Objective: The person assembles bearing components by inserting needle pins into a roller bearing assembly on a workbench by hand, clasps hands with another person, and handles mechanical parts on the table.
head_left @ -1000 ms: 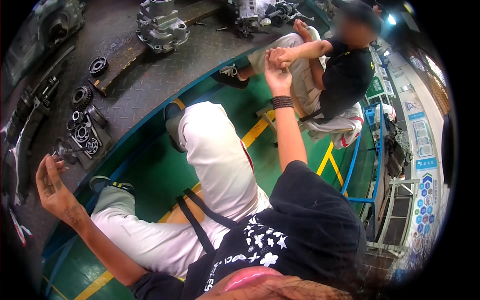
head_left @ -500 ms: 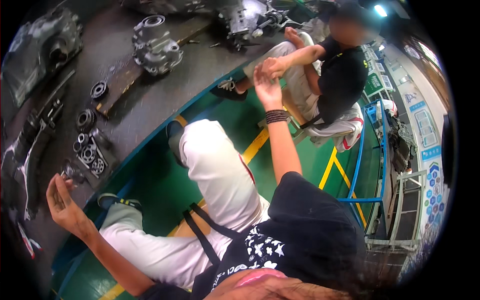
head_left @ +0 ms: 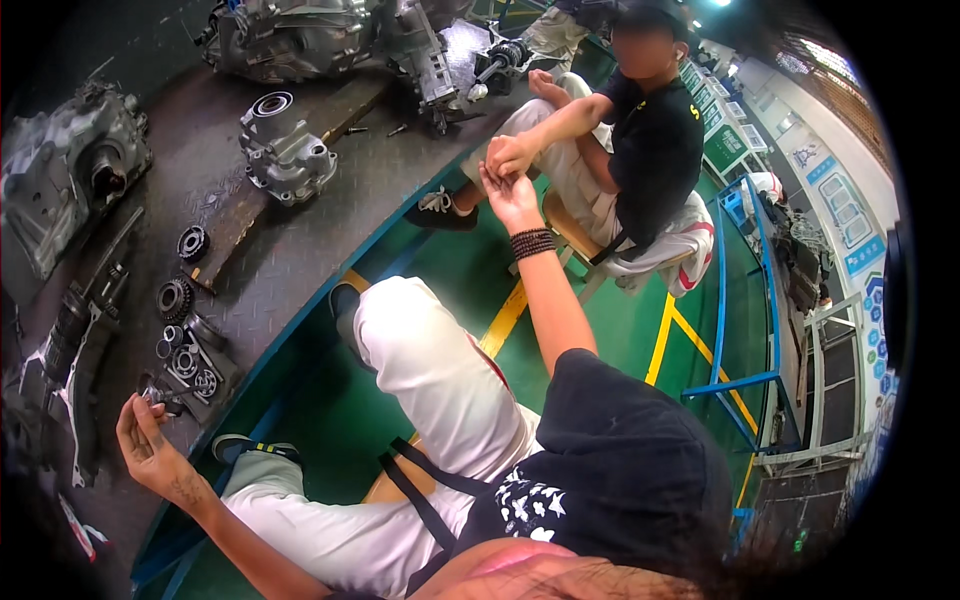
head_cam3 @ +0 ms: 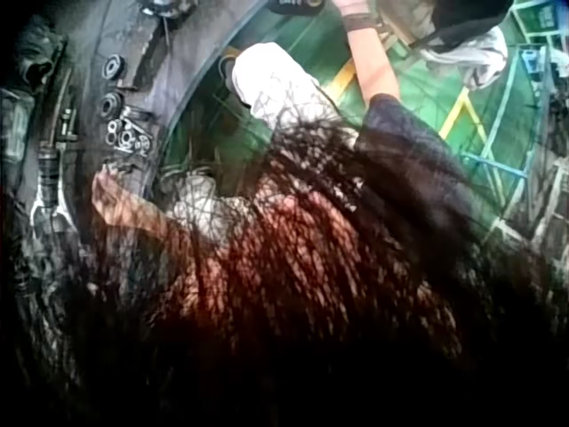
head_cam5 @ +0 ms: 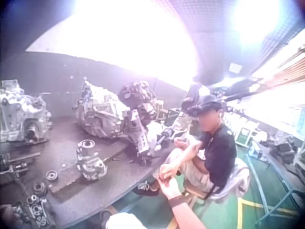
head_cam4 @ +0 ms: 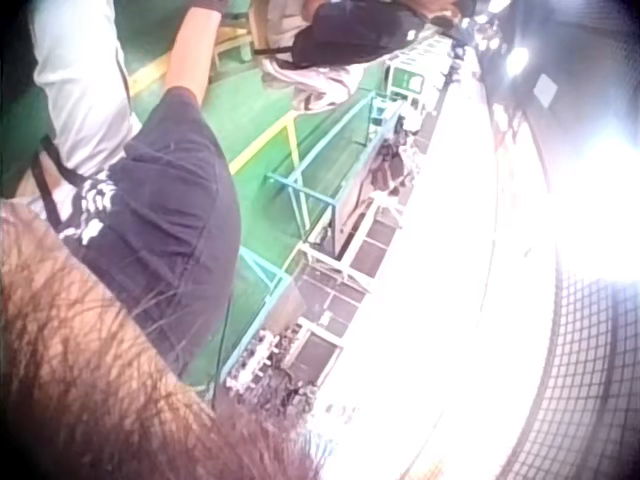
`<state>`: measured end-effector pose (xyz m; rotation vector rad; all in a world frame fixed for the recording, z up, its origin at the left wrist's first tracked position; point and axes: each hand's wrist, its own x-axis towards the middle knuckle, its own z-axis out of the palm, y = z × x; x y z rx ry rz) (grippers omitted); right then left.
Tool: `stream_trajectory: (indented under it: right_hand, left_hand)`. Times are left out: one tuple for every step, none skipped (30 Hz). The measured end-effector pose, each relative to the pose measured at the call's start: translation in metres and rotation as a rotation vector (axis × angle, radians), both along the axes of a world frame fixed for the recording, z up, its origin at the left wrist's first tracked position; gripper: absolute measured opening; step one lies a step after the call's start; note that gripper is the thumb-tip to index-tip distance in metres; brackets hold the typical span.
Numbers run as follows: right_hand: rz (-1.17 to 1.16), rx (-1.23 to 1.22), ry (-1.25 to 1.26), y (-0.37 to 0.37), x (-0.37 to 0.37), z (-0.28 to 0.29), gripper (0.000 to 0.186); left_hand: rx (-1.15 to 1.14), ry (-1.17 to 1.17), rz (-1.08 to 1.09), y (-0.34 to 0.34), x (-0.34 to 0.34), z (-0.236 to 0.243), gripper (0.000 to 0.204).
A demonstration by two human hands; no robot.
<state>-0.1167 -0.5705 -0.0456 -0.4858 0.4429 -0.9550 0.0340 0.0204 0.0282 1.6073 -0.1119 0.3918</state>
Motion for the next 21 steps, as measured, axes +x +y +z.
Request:
stream_trajectory:
  right_hand:
    - [-0.027,0.003,0.070,-0.001,0.001,-0.002,0.031]
    - [-0.028,0.001,0.070,-0.002,0.001,-0.003,0.031]
    - [-0.042,0.010,0.087,-0.004,0.001,-0.003,0.031]
    - [-0.056,0.017,0.105,-0.007,0.001,-0.004,0.031]
    - [-0.058,0.011,0.104,-0.009,0.000,-0.006,0.031]
    - [-0.045,-0.028,0.115,-0.009,-0.001,-0.009,0.030]
    - [-0.033,-0.068,0.125,-0.008,-0.001,-0.010,0.030]
    - [-0.026,-0.096,0.129,-0.008,-0.001,-0.011,0.029]
    - [-0.033,-0.104,0.126,-0.006,-0.003,-0.013,0.029]
    - [-0.032,-0.069,0.134,-0.005,-0.002,-0.012,0.029]
    - [-0.031,-0.033,0.142,-0.006,0.000,-0.010,0.028]
    - [-0.039,-0.016,0.164,-0.001,0.004,-0.005,0.028]
    - [-0.040,-0.017,0.160,0.002,0.010,0.002,0.028]
    - [-0.042,-0.011,0.181,0.003,0.012,0.010,0.028]
    - [-0.044,-0.004,0.203,0.004,0.015,0.017,0.029]
    - [-0.059,-0.022,0.234,0.001,0.017,0.025,0.029]
    - [-0.075,-0.029,0.236,-0.019,0.009,0.024,0.029]
    - [-0.004,-0.010,0.187,-0.043,-0.004,0.018,0.030]
    - [0.089,0.018,0.135,-0.041,-0.001,0.021,0.030]
    - [0.093,0.064,0.150,-0.040,0.000,0.024,0.029]
    - [0.097,0.067,0.152,-0.038,0.002,0.026,0.029]
  left_hand:
    - [0.004,-0.007,-0.014,0.001,0.002,-0.001,0.022]
    - [0.003,-0.007,-0.015,0.001,0.002,-0.001,0.022]
    - [-0.001,-0.005,-0.015,0.000,0.002,0.000,0.022]
    - [-0.007,-0.004,-0.015,-0.001,0.001,0.000,0.021]
    - [-0.013,-0.005,-0.017,0.000,0.003,-0.001,0.021]
    - [-0.013,-0.003,-0.023,0.004,0.004,-0.003,0.024]
    - [-0.013,-0.003,-0.031,0.007,0.006,-0.005,0.026]
    - [-0.021,-0.006,-0.036,0.009,0.006,-0.006,0.026]
    - [-0.030,-0.002,-0.048,0.010,0.006,-0.007,0.026]
    - [-0.045,-0.003,-0.054,0.009,0.006,-0.008,0.026]
    - [-0.059,-0.011,-0.056,0.007,0.005,-0.008,0.026]
    - [-0.037,-0.004,-0.052,0.009,0.004,-0.008,0.026]
    - [-0.015,0.004,-0.047,0.010,0.003,-0.008,0.026]
    - [-0.003,-0.004,-0.048,0.010,0.001,-0.007,0.027]
    - [-0.005,-0.002,-0.053,0.011,0.001,-0.008,0.027]
    - [0.003,0.001,-0.061,0.015,0.003,-0.010,0.027]
    - [0.003,0.003,-0.078,0.012,0.004,-0.012,0.026]
    - [-0.006,0.006,-0.094,0.009,0.004,-0.013,0.026]
    - [0.016,0.010,-0.076,0.010,0.004,-0.013,0.026]
    - [0.038,0.014,-0.059,0.011,0.004,-0.012,0.026]
    - [0.041,0.017,-0.055,0.012,0.005,-0.012,0.026]
